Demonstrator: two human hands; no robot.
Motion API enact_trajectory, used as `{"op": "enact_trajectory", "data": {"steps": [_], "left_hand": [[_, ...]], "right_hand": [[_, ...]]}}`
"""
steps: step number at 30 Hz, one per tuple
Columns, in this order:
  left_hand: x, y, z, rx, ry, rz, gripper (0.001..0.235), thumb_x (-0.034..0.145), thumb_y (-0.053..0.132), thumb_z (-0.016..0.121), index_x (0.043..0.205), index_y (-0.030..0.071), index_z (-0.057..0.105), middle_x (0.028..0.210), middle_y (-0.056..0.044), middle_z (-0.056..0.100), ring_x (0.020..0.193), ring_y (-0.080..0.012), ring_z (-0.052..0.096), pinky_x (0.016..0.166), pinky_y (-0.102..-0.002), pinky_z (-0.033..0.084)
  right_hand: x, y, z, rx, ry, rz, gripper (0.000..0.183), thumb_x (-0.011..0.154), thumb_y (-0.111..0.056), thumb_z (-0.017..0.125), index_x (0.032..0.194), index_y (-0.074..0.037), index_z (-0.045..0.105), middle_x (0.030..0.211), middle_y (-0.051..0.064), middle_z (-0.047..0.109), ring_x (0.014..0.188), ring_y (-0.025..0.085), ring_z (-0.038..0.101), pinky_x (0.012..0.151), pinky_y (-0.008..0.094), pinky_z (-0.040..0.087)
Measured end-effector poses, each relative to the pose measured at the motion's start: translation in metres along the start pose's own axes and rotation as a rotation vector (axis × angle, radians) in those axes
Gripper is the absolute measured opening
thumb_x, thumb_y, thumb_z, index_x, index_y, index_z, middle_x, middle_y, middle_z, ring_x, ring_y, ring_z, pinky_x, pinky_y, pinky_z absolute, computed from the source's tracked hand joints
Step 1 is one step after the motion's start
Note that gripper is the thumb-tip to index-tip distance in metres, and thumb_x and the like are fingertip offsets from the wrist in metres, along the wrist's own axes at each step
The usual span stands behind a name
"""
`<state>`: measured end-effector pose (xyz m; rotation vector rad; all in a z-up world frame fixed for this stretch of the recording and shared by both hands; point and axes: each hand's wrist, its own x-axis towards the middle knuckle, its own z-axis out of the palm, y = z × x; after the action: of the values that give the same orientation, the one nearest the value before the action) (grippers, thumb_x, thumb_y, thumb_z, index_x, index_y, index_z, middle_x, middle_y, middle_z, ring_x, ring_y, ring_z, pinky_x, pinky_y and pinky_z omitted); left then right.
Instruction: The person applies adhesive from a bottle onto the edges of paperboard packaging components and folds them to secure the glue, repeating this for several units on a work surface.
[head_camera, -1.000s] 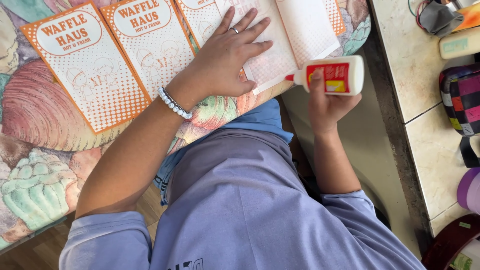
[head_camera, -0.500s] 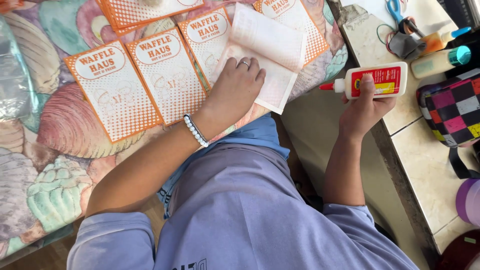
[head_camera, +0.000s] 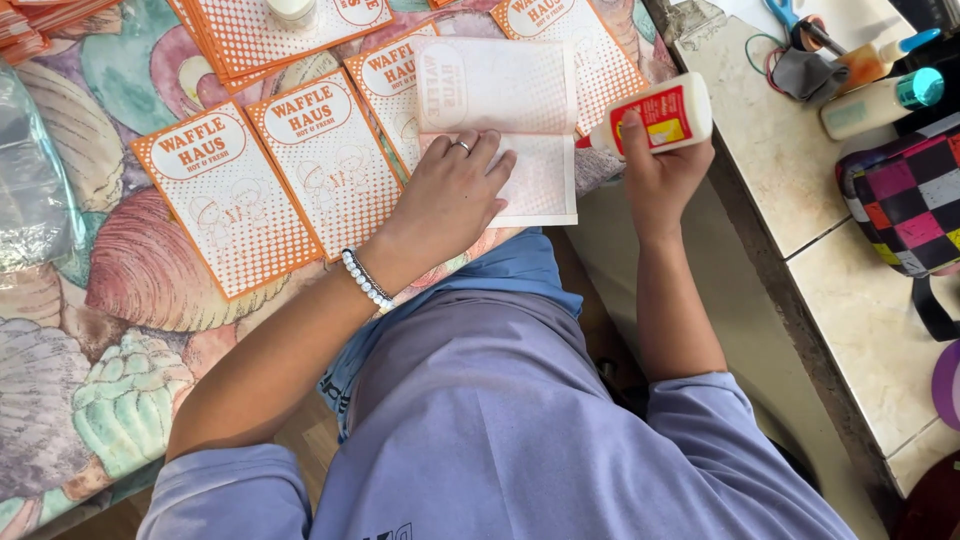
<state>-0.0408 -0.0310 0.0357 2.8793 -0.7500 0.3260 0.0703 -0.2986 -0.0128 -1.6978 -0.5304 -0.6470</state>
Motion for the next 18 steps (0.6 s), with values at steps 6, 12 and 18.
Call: {"op": "enact_trajectory", "data": {"steps": [6, 12, 18], "left_hand": [[-0.002, 0.0, -0.006, -0.024, 0.001, -0.007, 0.044, 0.098, 0.03, 0.068, 0.133, 0.004, 0.064, 0.123, -0.021, 0.057, 0.115, -0.0349, 0.053, 0.089, -0.043, 0.043], [-0.007, 0.005, -0.004, 0.008, 0.028, -0.043, 0.043, 0.094, 0.019, 0.071, 0.133, 0.002, 0.064, 0.119, -0.02, 0.058, 0.107, -0.032, 0.057, 0.082, -0.042, 0.042], [-0.014, 0.005, -0.011, 0.06, 0.023, -0.134, 0.044, 0.088, 0.022, 0.076, 0.126, 0.002, 0.067, 0.114, -0.016, 0.058, 0.098, -0.0295, 0.055, 0.078, -0.042, 0.04]], "right_hand": [[-0.002, 0.011, 0.011, -0.072, -0.088, 0.045, 0.034, 0.101, -0.007, 0.081, 0.127, 0.005, 0.063, 0.108, 0.028, 0.073, 0.09, 0.048, 0.074, 0.082, 0.058, 0.062], [0.009, 0.019, 0.0, -0.057, -0.09, -0.058, 0.032, 0.1, -0.003, 0.082, 0.124, 0.007, 0.063, 0.104, 0.027, 0.074, 0.085, 0.043, 0.075, 0.075, 0.054, 0.062], [-0.003, -0.022, -0.017, -0.052, -0.04, -0.008, 0.023, 0.107, -0.005, 0.073, 0.124, 0.003, 0.059, 0.098, 0.024, 0.072, 0.071, 0.03, 0.071, 0.066, 0.039, 0.062]]}}
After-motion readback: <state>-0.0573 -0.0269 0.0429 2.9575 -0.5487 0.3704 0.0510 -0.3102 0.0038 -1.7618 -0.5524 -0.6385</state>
